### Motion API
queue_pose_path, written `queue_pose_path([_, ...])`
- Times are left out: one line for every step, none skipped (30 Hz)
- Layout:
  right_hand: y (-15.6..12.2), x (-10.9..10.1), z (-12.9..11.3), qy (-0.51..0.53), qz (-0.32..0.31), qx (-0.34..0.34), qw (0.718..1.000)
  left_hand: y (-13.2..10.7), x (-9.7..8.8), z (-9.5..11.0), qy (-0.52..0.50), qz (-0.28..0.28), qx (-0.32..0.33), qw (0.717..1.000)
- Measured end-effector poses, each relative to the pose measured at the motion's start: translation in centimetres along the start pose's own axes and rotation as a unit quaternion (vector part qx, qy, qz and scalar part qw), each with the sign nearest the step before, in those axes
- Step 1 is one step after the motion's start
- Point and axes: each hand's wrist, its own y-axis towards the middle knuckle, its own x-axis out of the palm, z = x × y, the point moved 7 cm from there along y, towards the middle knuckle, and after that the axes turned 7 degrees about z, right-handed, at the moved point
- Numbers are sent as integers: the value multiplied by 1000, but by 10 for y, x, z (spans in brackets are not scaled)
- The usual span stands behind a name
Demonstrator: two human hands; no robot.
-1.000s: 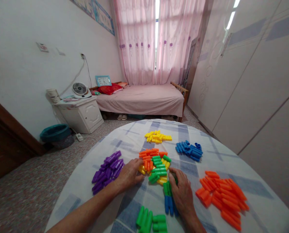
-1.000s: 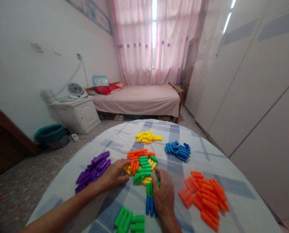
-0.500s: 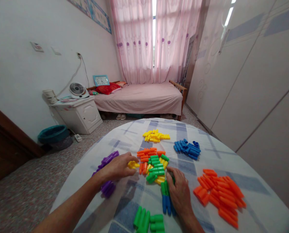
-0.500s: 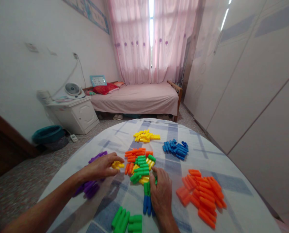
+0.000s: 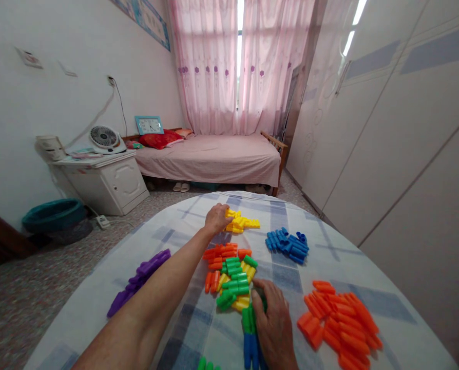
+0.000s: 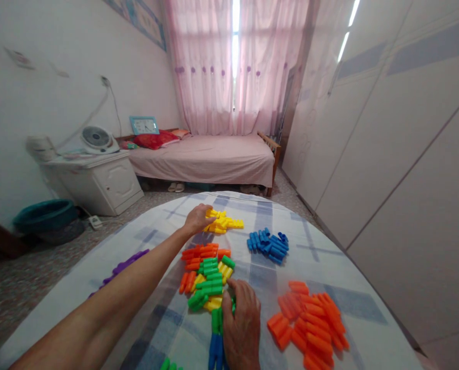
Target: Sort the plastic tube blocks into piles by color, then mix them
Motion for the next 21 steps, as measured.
queue_pose_path([0,0,0,-4,1,-1,1000,1,4,1,0,-4,0,1000])
queue_pose_path([0,-1,-1,-7,2,-1,1000,1,7,2,-2,-7,1,1000])
queue_pose_path([0,-1,-1,-9,2,-1,1000,-2,7,3,-4,-7,4,1000])
queue_pose_path([0,-1,-2,-9,1,0,1000,-6,6,5,-8,-5,11,1000])
queue_pose_path([0,-2,-3,-8,0,1,1000,-13,2,9,-13,-1,20,1000])
queue_pose_path([0,-2,-4,-6,-3,2,1000,-23,-3,12,-20,4,33,999])
queue_pose_path([1,-2,-5,-4,-6,4,1000,-35,-9,17,-27,3,49,998])
queue_pose_path([1,-1,-5,-2,-9,7,1000,-50,-14,22,-39,-3,74,997])
queue_pose_path([1,-1,-6,0,-12,9,1000,-66,-19,28,-54,-16,105,993])
queue_pose_path([1,-1,-6,1,-14,11,1000,-85,-23,35,-74,-40,148,985])
queue_pose_path([2,-1,-7,2,-16,12,1000,-105,-27,45,-109,-67,215,968])
queue_pose_path([2,-1,-7,3,-18,12,1000,-126,-30,52,-133,-93,268,950])
queue_pose_path([2,-1,-7,3,-20,12,1000,-143,-32,55,-151,-108,306,934])
queue_pose_path([2,-1,-7,3,-21,11,1000,-158,-34,56,-162,-119,332,922])
queue_pose_path([2,-1,-7,3,-23,11,1000,-169,-34,56,-165,-123,347,915])
queue_pose_path([2,0,-7,4,-24,10,1000,-178,-34,54,-164,-121,354,913])
queue_pose_path([2,0,-7,5,-25,8,1000,-184,-33,51,-160,-117,356,913])
queue_pose_path([2,0,-7,6,-26,6,1000,-187,-32,48,-155,-109,354,916])
queue_pose_path([2,0,-7,7,-26,4,1000,-190,-32,45,-150,-101,349,920])
queue_pose_path([2,0,-7,7,-26,2,1000,-192,-32,43,-145,-95,344,923])
queue_pose_path([3,0,-7,7,-27,0,1000,-194,-33,40,-142,-91,339,926])
